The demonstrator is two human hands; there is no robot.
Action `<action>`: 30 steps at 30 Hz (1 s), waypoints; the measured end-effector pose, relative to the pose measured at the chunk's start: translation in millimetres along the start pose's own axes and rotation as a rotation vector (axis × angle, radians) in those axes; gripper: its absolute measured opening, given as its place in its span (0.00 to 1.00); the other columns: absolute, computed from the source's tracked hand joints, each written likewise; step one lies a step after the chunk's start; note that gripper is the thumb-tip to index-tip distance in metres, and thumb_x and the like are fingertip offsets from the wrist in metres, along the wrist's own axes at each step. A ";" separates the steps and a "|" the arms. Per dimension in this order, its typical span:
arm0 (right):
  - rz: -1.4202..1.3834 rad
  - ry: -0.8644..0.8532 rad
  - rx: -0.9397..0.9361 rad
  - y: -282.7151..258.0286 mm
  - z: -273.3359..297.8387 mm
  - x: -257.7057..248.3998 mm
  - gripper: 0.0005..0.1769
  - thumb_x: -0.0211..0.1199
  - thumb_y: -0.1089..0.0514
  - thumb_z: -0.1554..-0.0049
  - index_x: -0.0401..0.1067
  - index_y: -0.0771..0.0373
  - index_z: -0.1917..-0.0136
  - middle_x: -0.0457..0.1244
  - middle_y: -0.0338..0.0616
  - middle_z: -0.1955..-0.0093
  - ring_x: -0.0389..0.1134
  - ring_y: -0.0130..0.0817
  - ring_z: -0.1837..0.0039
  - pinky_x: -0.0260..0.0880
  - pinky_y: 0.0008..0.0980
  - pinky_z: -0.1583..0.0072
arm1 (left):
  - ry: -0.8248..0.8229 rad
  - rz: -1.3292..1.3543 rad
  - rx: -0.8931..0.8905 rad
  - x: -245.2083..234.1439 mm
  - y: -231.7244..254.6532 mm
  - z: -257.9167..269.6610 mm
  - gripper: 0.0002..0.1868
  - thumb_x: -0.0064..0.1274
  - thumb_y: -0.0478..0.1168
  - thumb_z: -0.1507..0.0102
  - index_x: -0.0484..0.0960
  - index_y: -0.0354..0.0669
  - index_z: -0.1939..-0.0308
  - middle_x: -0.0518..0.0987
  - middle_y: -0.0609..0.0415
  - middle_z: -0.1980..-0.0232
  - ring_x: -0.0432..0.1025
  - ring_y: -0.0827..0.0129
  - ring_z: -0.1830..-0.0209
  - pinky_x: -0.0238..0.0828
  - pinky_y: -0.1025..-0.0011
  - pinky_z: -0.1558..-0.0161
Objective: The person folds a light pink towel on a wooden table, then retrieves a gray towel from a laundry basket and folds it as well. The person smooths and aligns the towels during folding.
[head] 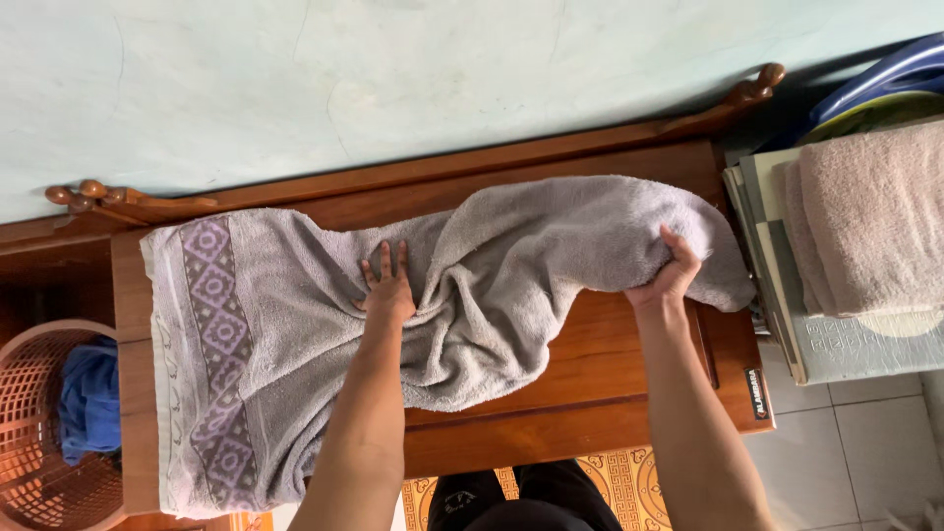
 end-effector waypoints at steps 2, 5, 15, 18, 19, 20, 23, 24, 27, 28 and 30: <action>0.176 0.002 0.055 -2.0 -0.1 8.5 0.38 0.63 0.53 0.50 0.62 0.67 0.28 0.57 0.56 0.27 0.59 0.55 0.26 0.62 0.59 0.28 | -0.023 0.017 -0.021 0.4 -0.7 -2.0 0.64 0.54 0.28 0.40 0.22 0.82 0.22 0.15 0.73 0.17 0.18 0.47 0.16 0.48 0.24 0.30; 0.498 0.159 0.140 -0.2 -0.7 -5.3 0.43 0.68 0.54 0.50 0.54 0.64 0.27 0.54 0.54 0.24 0.55 0.53 0.24 0.57 0.58 0.26 | -0.011 0.023 -0.015 -0.1 0.0 -1.6 0.65 0.53 0.25 0.41 0.22 0.83 0.22 0.16 0.73 0.17 0.17 0.47 0.16 0.47 0.26 0.30; 0.293 -0.182 0.232 30.0 -13.4 -35.4 0.33 0.67 0.53 0.44 0.58 0.73 0.34 0.55 0.62 0.39 0.57 0.58 0.36 0.60 0.62 0.33 | 0.001 0.044 0.020 -3.1 -0.1 0.4 0.66 0.54 0.25 0.42 0.24 0.82 0.21 0.18 0.73 0.16 0.18 0.44 0.17 0.49 0.28 0.29; 0.258 -0.284 0.227 39.8 -23.8 -30.7 0.24 0.66 0.55 0.42 0.62 0.70 0.40 0.58 0.60 0.42 0.61 0.53 0.42 0.65 0.58 0.38 | -0.001 0.002 0.017 -3.6 -1.1 1.5 0.67 0.56 0.25 0.43 0.24 0.83 0.21 0.19 0.73 0.16 0.19 0.46 0.16 0.49 0.29 0.29; 0.320 -0.311 0.233 45.6 -24.9 -27.7 0.21 0.66 0.56 0.41 0.63 0.70 0.41 0.59 0.60 0.44 0.62 0.51 0.44 0.67 0.57 0.40 | 0.008 0.008 0.014 -4.5 -1.9 2.7 0.68 0.56 0.25 0.43 0.25 0.83 0.21 0.19 0.73 0.16 0.19 0.47 0.16 0.49 0.29 0.29; 0.399 -0.329 0.238 51.6 -25.1 -24.2 0.19 0.66 0.56 0.40 0.64 0.69 0.43 0.60 0.59 0.45 0.64 0.49 0.47 0.68 0.55 0.42 | 0.017 0.013 0.014 -5.8 -1.9 3.7 0.68 0.57 0.25 0.43 0.25 0.84 0.21 0.20 0.74 0.16 0.19 0.48 0.16 0.49 0.30 0.28; 0.644 -0.264 0.248 58.4 -17.6 -21.3 0.11 0.66 0.59 0.38 0.68 0.66 0.49 0.62 0.57 0.49 0.68 0.44 0.53 0.73 0.51 0.47 | 0.023 0.028 0.009 -8.0 0.2 6.2 0.68 0.58 0.27 0.43 0.25 0.85 0.21 0.20 0.75 0.16 0.19 0.48 0.15 0.48 0.30 0.28; 0.686 -0.172 0.248 57.0 -13.3 -25.3 0.11 0.66 0.59 0.42 0.72 0.60 0.46 0.64 0.51 0.46 0.69 0.39 0.52 0.73 0.48 0.47 | 0.021 0.032 0.006 -8.5 0.0 6.2 0.67 0.58 0.27 0.43 0.25 0.85 0.21 0.20 0.76 0.16 0.19 0.48 0.15 0.48 0.29 0.28; 0.402 0.057 -0.018 20.4 0.9 -34.5 0.15 0.62 0.55 0.41 0.72 0.66 0.45 0.65 0.48 0.45 0.73 0.36 0.49 0.80 0.44 0.44 | -0.007 0.052 -0.003 -7.4 -1.7 4.4 0.67 0.59 0.28 0.43 0.25 0.85 0.22 0.18 0.76 0.16 0.19 0.49 0.15 0.48 0.29 0.28; 0.133 -0.102 -0.030 13.9 3.7 -23.7 0.12 0.62 0.57 0.38 0.70 0.65 0.44 0.64 0.49 0.46 0.72 0.40 0.48 0.80 0.46 0.42 | -0.002 0.041 0.000 -6.6 -2.6 4.4 0.67 0.58 0.28 0.43 0.25 0.85 0.22 0.18 0.76 0.16 0.19 0.49 0.15 0.47 0.29 0.28; -0.131 -0.200 -0.048 1.6 3.8 -21.5 0.14 0.61 0.56 0.39 0.69 0.64 0.43 0.64 0.50 0.47 0.73 0.43 0.47 0.80 0.49 0.43 | 0.006 0.015 0.009 -5.4 -2.7 3.4 0.67 0.57 0.27 0.42 0.25 0.84 0.21 0.18 0.75 0.16 0.20 0.48 0.16 0.46 0.28 0.28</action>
Point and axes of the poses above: each hand's wrist, its own z-axis away from the middle knuckle, its own x-axis out of the palm, y = z × x, the point moved 8 cm from there along -z, towards the middle knuckle
